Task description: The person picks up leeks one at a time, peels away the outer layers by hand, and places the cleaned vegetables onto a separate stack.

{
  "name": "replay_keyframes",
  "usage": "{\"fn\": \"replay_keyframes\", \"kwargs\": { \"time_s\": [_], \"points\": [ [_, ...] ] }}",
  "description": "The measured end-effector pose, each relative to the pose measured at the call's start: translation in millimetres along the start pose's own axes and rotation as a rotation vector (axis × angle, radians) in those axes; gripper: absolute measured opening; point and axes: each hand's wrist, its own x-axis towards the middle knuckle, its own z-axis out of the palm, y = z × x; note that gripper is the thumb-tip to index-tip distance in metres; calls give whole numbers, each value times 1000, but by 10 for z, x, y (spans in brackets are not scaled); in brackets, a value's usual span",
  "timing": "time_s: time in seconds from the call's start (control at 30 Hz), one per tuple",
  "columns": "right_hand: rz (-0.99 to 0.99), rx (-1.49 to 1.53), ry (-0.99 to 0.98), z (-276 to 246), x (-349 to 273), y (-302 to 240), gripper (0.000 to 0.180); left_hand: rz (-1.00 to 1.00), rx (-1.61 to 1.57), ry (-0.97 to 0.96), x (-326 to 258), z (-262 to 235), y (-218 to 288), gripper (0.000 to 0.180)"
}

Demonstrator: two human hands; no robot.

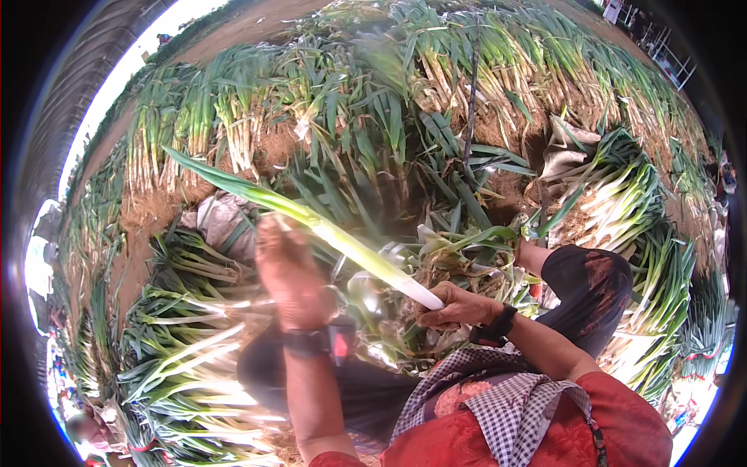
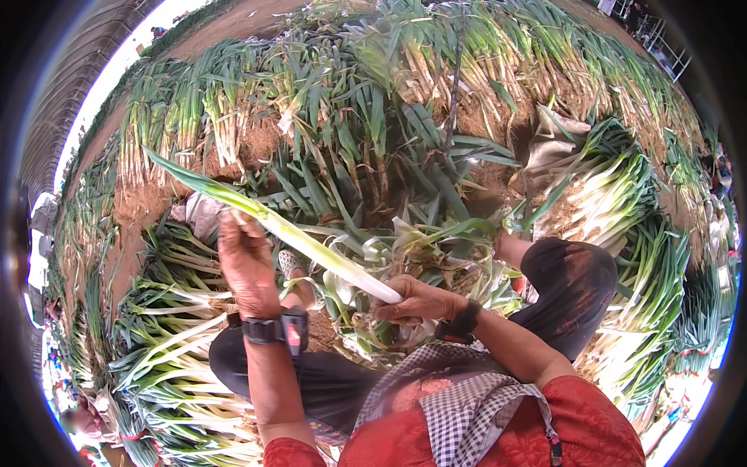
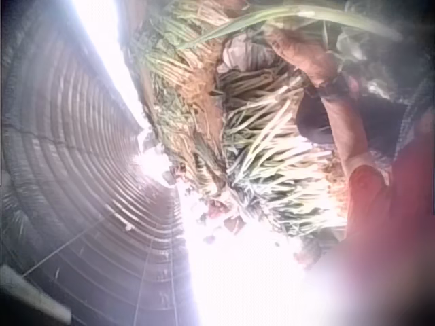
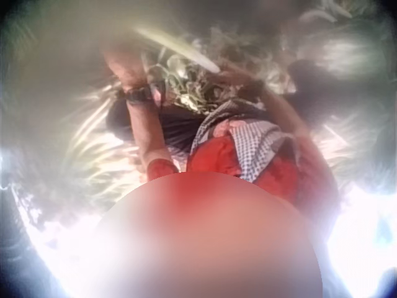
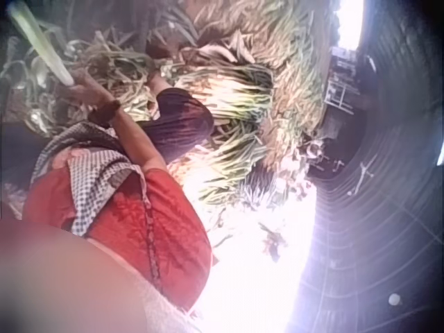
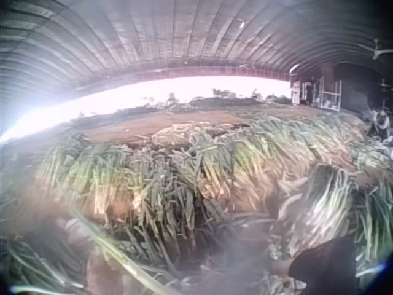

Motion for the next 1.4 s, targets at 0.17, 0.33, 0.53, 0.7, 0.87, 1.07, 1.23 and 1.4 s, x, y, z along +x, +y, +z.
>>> {"fn": "replay_keyframes", "kwargs": {
  "time_s": [0.17,0.33,0.53,0.7,0.87,1.07,1.23,1.4],
  "points": [
    [95,23,18,2,-95,-47,16,34,-338,-199,617,-581,120,22],
    [-40,13,33,84,44,-26,17,224,954,-390,783,-1274,-600,14],
    [-127,-399,419,6,87,113,15,477,1247,-599,289,-853,-1033,36],
    [-241,-474,501,-78,114,192,17,-226,364,-580,-119,-340,-718,55],
    [127,297,29,241,-51,-194,18,-212,255,-676,-207,-145,-692,63],
    [105,528,-142,384,-79,-191,17,-198,286,-570,-404,-131,-877,39],
    [37,212,80,441,-49,-521,14,-16,1204,-963,-489,-437,-1133,23],
    [-138,-54,295,450,240,-753,14,70,1590,-1188,-435,-1425,-1463,43]
  ]
}}
